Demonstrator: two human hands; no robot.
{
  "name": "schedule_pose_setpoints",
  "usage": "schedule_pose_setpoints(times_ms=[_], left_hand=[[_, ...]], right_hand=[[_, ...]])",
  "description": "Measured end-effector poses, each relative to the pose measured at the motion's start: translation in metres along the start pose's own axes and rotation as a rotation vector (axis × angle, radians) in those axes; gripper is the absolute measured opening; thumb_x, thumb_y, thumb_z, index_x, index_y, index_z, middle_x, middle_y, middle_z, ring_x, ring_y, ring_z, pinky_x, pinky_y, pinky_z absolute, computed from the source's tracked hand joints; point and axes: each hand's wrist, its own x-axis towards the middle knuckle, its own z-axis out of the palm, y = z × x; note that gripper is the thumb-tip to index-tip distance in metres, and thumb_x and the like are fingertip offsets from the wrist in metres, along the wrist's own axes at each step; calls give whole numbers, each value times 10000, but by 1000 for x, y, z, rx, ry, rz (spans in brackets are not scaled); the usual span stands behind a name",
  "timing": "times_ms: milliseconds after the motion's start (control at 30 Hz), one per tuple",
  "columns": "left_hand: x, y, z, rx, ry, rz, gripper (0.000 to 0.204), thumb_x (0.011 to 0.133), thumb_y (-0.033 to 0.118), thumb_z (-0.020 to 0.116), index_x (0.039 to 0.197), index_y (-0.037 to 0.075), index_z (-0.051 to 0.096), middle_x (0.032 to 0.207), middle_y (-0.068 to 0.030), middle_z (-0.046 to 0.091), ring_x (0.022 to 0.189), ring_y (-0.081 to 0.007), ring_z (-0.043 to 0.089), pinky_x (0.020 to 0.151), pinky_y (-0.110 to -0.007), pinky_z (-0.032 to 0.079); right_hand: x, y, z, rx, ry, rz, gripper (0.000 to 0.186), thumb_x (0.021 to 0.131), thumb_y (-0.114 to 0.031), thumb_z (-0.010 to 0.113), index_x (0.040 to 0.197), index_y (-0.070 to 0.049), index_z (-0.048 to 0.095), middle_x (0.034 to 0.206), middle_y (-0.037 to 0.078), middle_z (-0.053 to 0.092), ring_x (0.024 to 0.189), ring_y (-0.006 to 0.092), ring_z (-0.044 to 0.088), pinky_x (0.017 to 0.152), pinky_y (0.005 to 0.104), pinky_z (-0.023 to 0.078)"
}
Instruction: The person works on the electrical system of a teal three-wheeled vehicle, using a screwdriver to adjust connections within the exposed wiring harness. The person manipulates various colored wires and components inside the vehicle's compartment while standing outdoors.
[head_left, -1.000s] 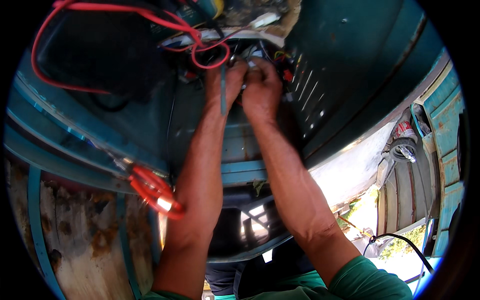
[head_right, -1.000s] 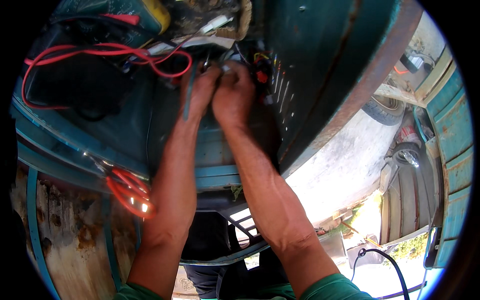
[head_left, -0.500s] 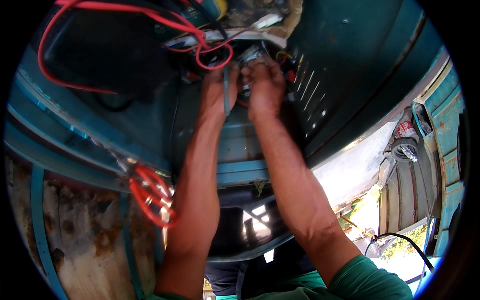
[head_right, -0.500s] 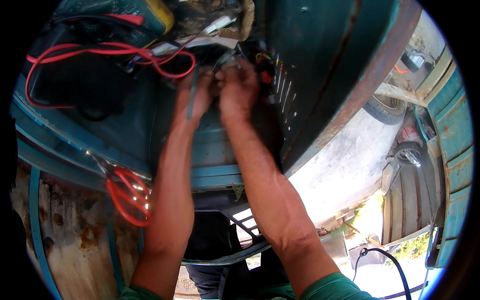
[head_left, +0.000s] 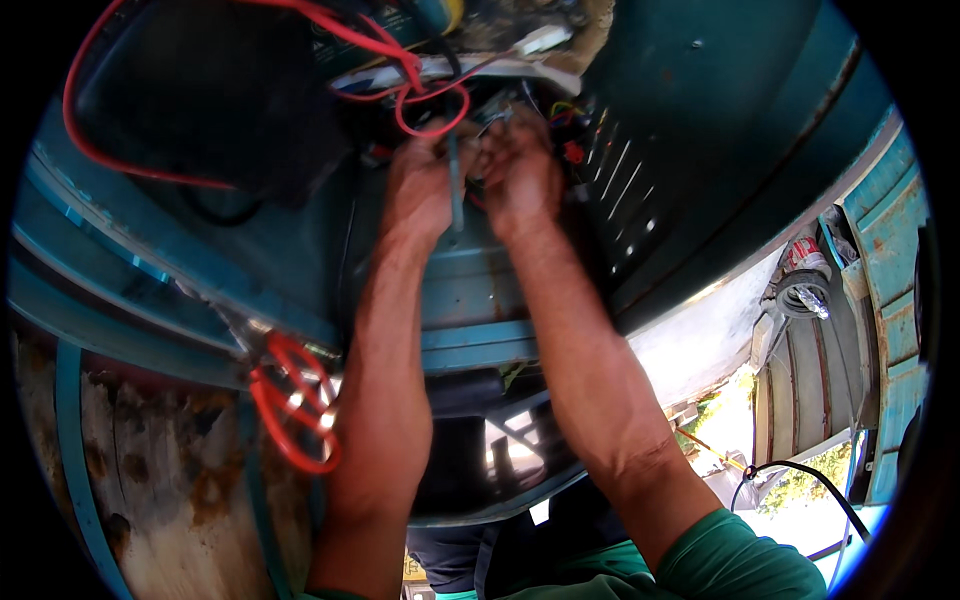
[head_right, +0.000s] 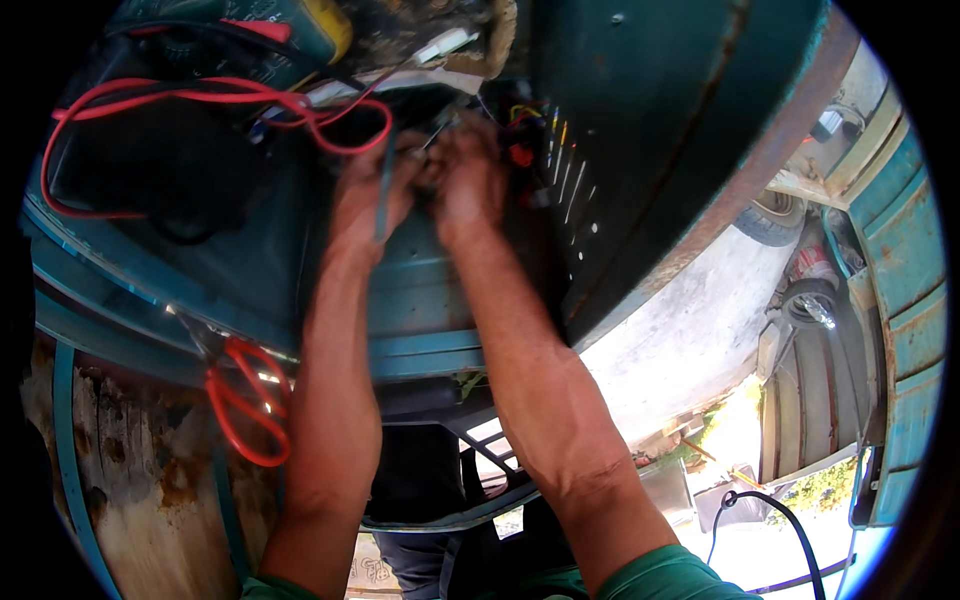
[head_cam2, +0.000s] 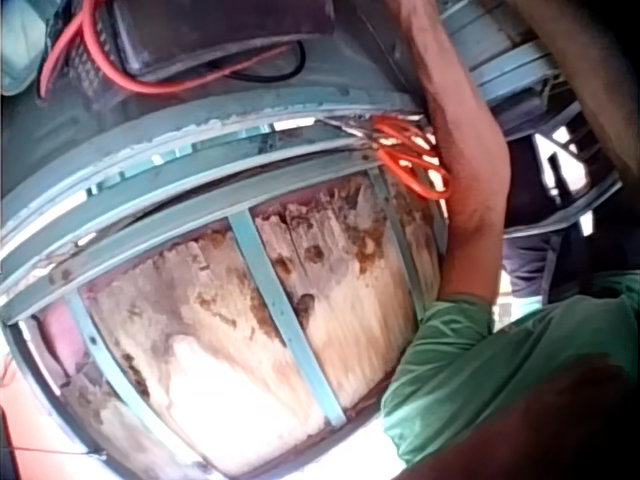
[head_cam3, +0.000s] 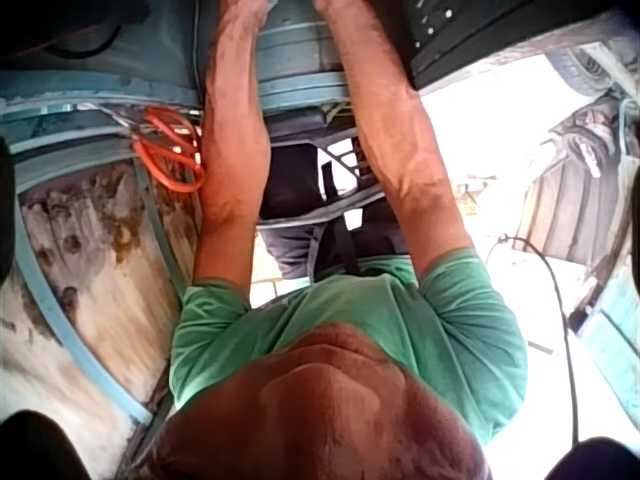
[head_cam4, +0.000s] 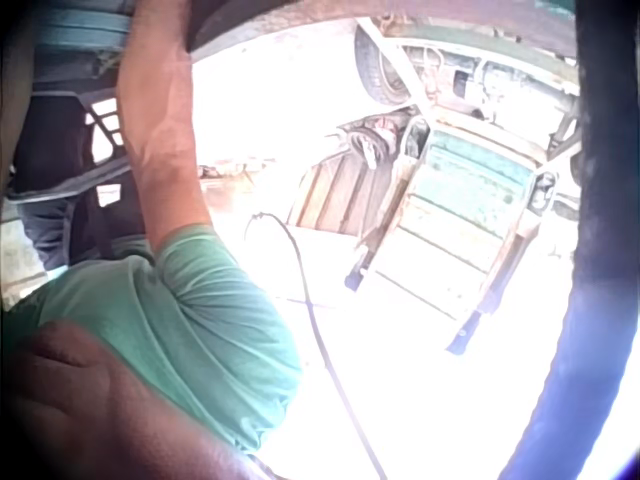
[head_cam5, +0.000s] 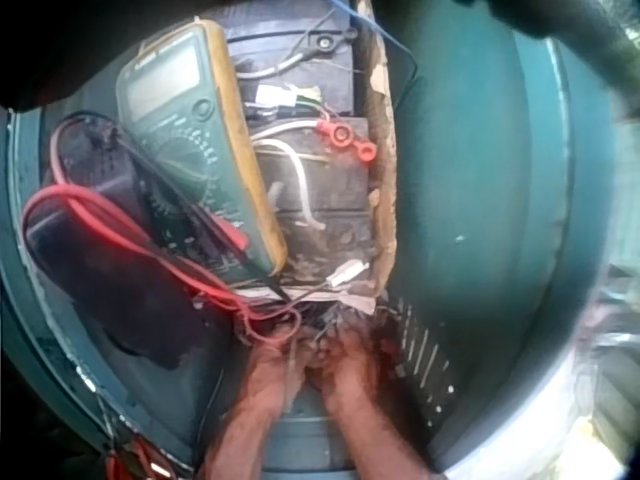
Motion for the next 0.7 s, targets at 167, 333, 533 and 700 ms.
schedule_pose_setpoints(times_ms=[167,333,533,700], left_hand=[[-3,8,3,-133,-7,-50,113,909,75,526,969,48,618,682,-12,581,452,-46,422,383,-191,251],[-3,9,4,-195,10,-69,102,921,82,523,948,49,616,679,-35,591,426,-60,424,355,-199,266],[-6,13,6,-361,-15,-108,115,878,66,581,984,33,609,731,-46,608,451,-62,436,372,-194,278],[-3,11,2,-396,-50,-94,195,813,32,635,1004,24,597,749,-37,605,474,-69,438,398,-207,298]], right_hand=[[-7,-5,5,-155,-6,-23,223,928,-156,467,1141,-109,511,856,23,578,674,102,521,551,249,427],[-5,-5,7,-197,21,-50,212,926,-172,466,1121,-108,520,868,23,579,649,91,501,540,233,432],[1,-5,11,-149,103,-72,220,894,-135,430,1075,-85,543,852,31,581,646,94,500,554,238,443],[8,-5,11,-113,137,-81,225,862,-128,417,1022,-72,564,785,18,560,615,86,480,518,233,405]])
